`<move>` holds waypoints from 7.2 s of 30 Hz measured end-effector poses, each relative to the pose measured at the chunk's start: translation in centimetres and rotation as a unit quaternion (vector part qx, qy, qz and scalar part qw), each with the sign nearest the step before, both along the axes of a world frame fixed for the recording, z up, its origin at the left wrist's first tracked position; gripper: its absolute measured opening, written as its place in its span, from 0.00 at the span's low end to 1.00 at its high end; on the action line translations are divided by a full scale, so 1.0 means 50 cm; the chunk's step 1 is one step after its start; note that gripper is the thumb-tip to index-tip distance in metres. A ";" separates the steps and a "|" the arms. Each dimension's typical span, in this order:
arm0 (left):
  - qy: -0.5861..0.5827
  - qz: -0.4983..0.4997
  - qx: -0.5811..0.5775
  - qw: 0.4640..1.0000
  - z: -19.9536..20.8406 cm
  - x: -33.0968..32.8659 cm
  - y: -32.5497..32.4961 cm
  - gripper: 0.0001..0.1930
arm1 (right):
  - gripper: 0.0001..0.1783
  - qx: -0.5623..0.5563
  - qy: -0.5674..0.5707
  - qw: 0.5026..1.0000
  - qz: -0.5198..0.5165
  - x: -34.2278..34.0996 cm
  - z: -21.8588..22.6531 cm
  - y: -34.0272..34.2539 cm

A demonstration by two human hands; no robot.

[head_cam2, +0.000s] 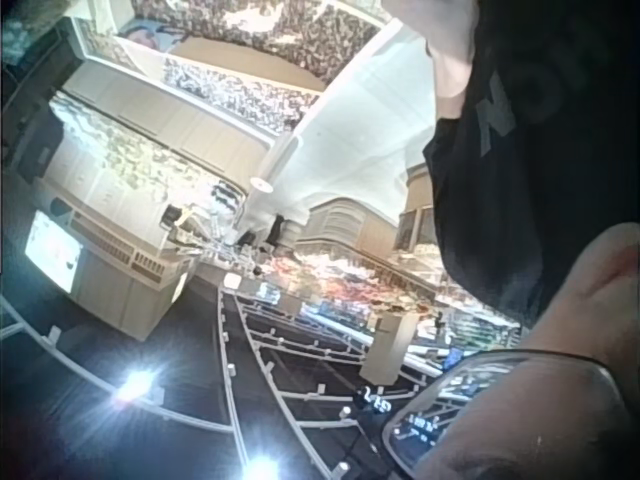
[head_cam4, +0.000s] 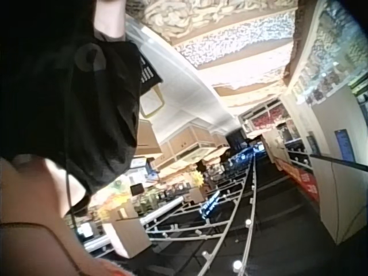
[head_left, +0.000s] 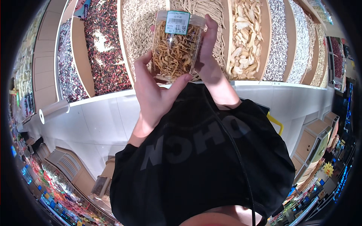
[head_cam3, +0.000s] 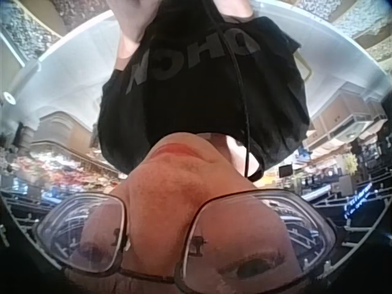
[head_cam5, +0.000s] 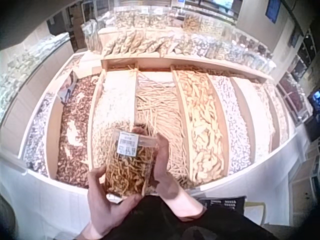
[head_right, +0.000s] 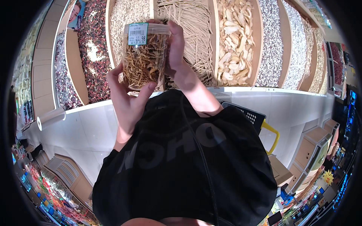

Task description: Browsing and selecting various packaged dried herbs and roots in a supermarket.

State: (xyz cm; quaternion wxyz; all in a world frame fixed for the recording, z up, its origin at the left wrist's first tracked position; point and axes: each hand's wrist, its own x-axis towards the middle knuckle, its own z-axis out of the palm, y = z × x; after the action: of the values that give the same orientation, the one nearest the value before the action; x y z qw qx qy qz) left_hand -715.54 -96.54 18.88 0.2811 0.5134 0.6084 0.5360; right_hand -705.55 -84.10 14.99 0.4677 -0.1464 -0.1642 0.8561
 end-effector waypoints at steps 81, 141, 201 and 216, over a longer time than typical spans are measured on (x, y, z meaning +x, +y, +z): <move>-0.103 -0.369 -0.121 0.916 -0.109 0.065 0.117 0.50 | 0.46 0.243 -0.442 0.863 -0.030 0.249 -0.052 -0.123; 0.354 0.092 0.272 0.890 0.444 0.248 1.177 0.43 | 0.26 -0.161 -0.421 0.858 -0.247 0.647 -0.126 -0.197; 0.520 0.031 0.275 0.808 0.411 0.523 1.367 0.41 | 0.14 -0.315 -0.437 0.797 -0.271 0.768 -0.323 -0.130; 0.123 -0.333 0.124 0.927 0.264 0.427 0.739 0.39 | 0.22 0.071 -0.403 0.879 -0.243 0.725 -0.089 0.027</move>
State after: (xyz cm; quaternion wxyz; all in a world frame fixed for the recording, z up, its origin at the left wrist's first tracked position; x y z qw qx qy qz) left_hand -694.20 -59.60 32.09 0.3005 0.7787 0.3612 0.4157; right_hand -669.30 -82.74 10.55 0.5638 -0.4806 -0.3579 0.5684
